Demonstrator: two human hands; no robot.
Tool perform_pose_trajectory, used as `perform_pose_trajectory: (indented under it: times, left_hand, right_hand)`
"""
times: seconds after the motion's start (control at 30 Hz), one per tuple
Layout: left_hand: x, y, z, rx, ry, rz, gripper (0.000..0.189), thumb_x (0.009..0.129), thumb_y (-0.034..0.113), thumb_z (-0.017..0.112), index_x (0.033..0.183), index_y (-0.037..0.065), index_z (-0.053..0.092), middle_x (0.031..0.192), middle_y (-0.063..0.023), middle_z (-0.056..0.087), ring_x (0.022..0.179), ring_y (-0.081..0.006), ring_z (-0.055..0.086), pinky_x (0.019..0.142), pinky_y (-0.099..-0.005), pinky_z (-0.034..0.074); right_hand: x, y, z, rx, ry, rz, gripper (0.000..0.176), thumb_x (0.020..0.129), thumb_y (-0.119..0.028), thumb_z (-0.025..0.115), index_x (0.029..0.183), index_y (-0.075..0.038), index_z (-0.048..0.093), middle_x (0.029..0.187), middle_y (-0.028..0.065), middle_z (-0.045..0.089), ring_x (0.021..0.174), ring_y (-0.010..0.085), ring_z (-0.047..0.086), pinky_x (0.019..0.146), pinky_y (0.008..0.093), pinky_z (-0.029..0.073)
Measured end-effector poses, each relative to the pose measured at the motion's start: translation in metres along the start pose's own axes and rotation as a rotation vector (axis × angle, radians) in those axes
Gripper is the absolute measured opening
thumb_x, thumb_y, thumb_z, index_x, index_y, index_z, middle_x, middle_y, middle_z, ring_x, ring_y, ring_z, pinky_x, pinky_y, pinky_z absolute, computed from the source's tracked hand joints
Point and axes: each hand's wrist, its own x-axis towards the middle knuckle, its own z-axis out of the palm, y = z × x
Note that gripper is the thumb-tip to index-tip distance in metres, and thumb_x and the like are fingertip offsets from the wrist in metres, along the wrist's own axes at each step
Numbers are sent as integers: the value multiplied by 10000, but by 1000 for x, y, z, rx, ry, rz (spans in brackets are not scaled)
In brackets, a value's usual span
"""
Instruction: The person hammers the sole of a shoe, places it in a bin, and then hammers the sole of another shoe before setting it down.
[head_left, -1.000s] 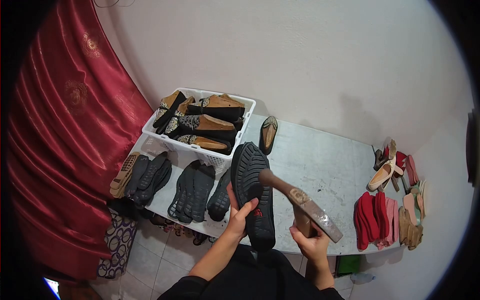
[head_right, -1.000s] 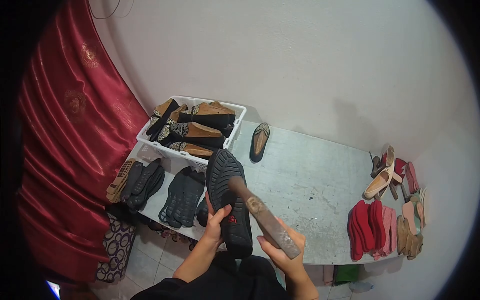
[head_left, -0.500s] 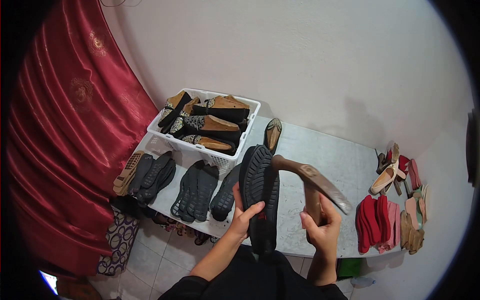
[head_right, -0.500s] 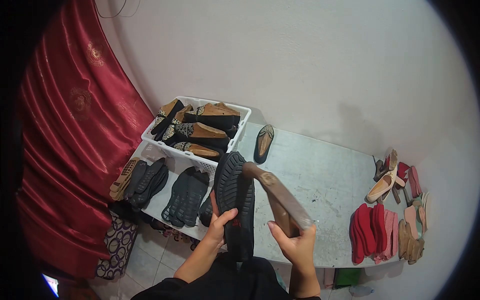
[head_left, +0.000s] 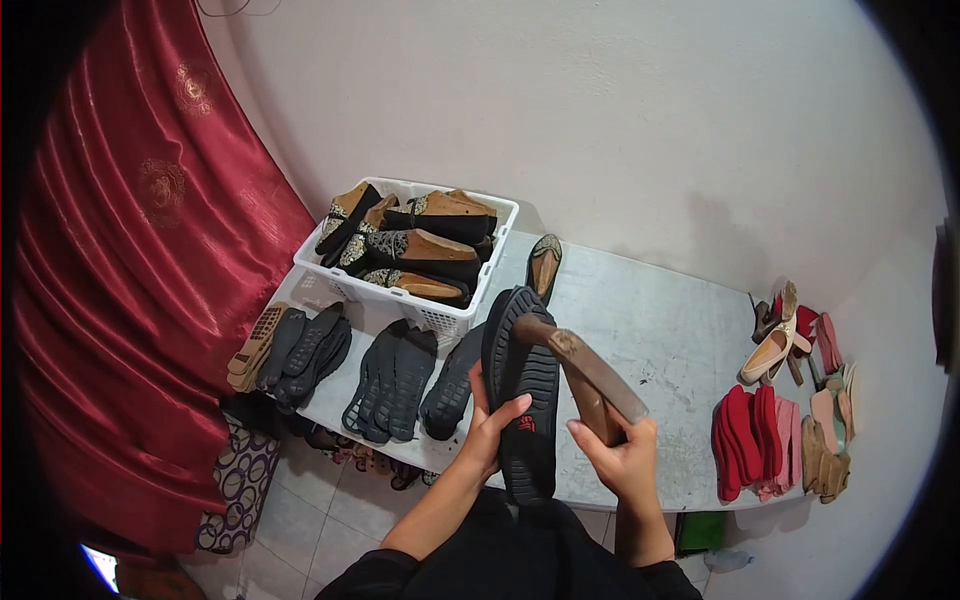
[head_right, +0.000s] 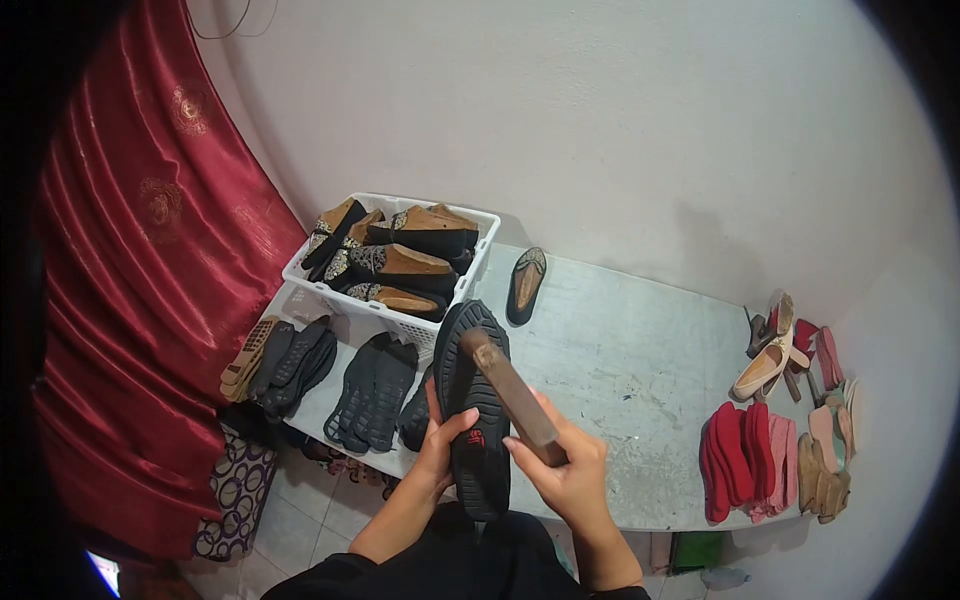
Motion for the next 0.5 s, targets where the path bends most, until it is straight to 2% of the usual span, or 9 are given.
perform_pose_trajectory:
  times: [0.13,0.23,0.43,0.5]
  left_hand:
    - [-1,4,1,65,26,15,729,749,120,638,1303,205,172,1166,-104,408,1043,-215,482,780,-331,489]
    - [-3,9,2,-12,49,-42,720,757,118,633,1304,208,174,1174,-110,401,1033,-216,492,762,-327,498]
    - [0,7,-5,-8,71,17,698,766,93,618,1296,211,180,1163,-130,411,1019,-228,510,754,-338,512]
    - [0,12,-2,-49,94,-14,693,767,85,616,1293,215,183,1158,-131,417,1003,-232,522,745,-337,517]
  right_hand:
    - [-15,4,3,85,11,-10,513,657,-66,743,1138,-21,571,873,146,658,752,150,643,646,255,487]
    - [-11,-6,2,4,-118,16,533,648,-72,755,1150,-80,576,917,146,655,767,208,660,653,268,501]
    - [-19,-4,1,46,-116,-104,555,628,-54,764,1150,-73,575,929,144,654,800,220,659,682,267,508]
    - [-18,-6,1,16,-147,-42,550,630,-59,764,1147,-70,576,928,144,654,807,219,659,685,265,508]
